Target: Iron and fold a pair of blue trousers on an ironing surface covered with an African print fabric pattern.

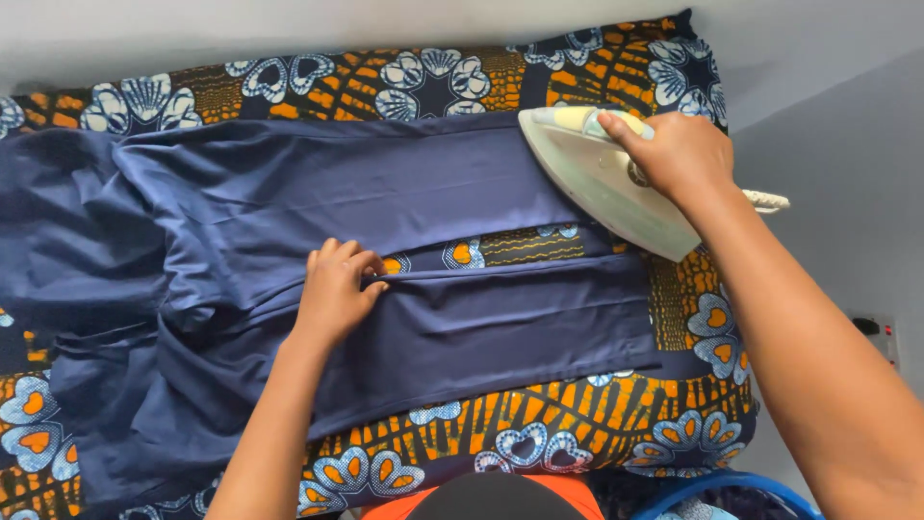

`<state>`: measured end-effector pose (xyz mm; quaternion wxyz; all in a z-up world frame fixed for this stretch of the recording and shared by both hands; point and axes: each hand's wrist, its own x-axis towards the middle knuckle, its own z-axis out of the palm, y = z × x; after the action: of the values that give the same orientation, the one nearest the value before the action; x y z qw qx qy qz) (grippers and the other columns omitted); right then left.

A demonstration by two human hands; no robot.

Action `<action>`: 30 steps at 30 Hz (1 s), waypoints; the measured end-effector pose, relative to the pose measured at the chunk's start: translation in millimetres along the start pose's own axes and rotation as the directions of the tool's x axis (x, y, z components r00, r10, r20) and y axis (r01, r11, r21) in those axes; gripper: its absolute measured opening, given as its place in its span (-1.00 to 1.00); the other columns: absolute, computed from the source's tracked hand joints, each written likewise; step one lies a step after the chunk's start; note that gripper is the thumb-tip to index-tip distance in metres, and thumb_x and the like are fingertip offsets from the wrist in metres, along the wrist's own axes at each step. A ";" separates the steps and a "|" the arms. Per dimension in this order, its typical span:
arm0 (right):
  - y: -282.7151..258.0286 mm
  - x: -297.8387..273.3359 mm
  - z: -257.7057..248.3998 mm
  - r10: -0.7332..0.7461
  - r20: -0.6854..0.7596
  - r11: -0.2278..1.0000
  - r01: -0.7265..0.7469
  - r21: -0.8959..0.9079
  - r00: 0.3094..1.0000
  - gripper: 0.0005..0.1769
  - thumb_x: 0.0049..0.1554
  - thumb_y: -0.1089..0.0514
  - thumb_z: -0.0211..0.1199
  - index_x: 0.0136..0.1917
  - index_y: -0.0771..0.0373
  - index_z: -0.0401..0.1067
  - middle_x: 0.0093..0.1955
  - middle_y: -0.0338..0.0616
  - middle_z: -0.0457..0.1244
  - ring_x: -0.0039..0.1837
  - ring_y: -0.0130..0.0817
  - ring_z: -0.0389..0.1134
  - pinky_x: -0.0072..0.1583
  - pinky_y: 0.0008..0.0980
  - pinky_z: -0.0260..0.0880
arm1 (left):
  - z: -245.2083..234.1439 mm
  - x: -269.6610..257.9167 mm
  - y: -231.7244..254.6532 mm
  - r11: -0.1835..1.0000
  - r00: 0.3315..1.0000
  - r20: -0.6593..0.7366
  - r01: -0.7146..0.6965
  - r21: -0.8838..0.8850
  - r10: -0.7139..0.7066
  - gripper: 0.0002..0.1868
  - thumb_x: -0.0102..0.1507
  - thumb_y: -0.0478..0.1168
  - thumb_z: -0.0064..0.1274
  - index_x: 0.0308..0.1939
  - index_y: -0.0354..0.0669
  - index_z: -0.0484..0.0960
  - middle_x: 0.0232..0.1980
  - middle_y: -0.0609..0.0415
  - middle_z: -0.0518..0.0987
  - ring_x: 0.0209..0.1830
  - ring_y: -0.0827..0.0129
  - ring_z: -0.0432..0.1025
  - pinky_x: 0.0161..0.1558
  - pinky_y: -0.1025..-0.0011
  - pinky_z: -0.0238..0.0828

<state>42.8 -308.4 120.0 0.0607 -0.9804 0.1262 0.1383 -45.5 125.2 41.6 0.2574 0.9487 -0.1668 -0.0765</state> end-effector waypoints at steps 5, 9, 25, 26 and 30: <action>11.8 -6.2 2.9 0.009 -0.040 1.000 -0.008 0.027 0.999 0.01 0.16 -0.77 -0.16 -0.19 0.13 0.64 -0.31 0.06 0.37 -0.12 0.07 0.44 -0.06 0.03 0.38 | 1.5 -6.5 13.1 0.998 0.999 -0.023 0.035 0.049 -0.034 -0.75 0.02 -0.20 0.34 -0.25 -0.05 0.68 -0.20 0.09 0.55 -0.01 0.11 0.37 0.04 0.15 0.26; 26.4 -12.2 5.5 0.028 0.000 0.998 -0.028 0.050 1.000 0.04 0.15 -0.76 -0.18 -0.17 0.18 0.65 -0.28 0.11 0.39 -0.10 0.09 0.45 -0.04 0.04 0.39 | 3.8 -25.1 18.5 0.993 0.988 -0.142 0.077 0.088 -0.064 -0.74 0.07 -0.20 0.32 -0.18 -0.05 0.67 -0.14 0.04 0.52 0.03 0.09 0.36 0.07 0.13 0.25; -5.6 -117.8 -20.1 -0.235 -0.188 0.963 0.204 -0.174 0.954 -0.08 0.14 -0.71 -0.06 -0.03 0.14 0.63 -0.27 0.11 0.40 -0.16 0.08 0.46 -0.13 0.03 0.41 | 19.2 -10.8 -12.6 0.974 0.973 -0.084 0.219 0.060 -0.213 -0.71 0.06 0.02 0.35 -0.21 0.05 0.78 -0.18 0.14 0.58 0.05 0.17 0.35 0.12 0.13 0.14; -11.9 -130.4 -20.7 -0.294 -0.143 0.948 0.269 -0.168 0.945 -0.12 0.12 -0.69 -0.04 -0.06 0.13 0.62 -0.30 0.09 0.39 -0.17 0.07 0.45 -0.12 0.02 0.41 | 19.5 -11.3 -11.3 0.977 0.973 -0.117 0.205 0.058 -0.197 -0.73 0.06 -0.01 0.35 -0.21 0.04 0.76 -0.16 0.13 0.58 0.06 0.17 0.35 0.13 0.13 0.14; -34.0 -175.6 -3.9 -0.438 0.019 0.890 0.437 -0.129 0.899 -0.19 0.04 -0.65 0.00 -0.15 0.09 0.58 -0.40 0.09 0.34 -0.23 0.08 0.44 -0.14 0.02 0.39 | 6.7 -28.1 18.6 0.982 0.941 -0.326 0.139 0.126 -0.092 -0.75 0.05 -0.15 0.32 -0.20 -0.02 0.70 -0.08 0.05 0.55 0.09 0.11 0.35 0.15 0.11 0.15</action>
<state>-110.5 -235.8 176.9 0.0255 -0.9862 -0.1065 0.1240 -78.4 117.0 47.1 0.2053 0.9731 -0.0722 0.0753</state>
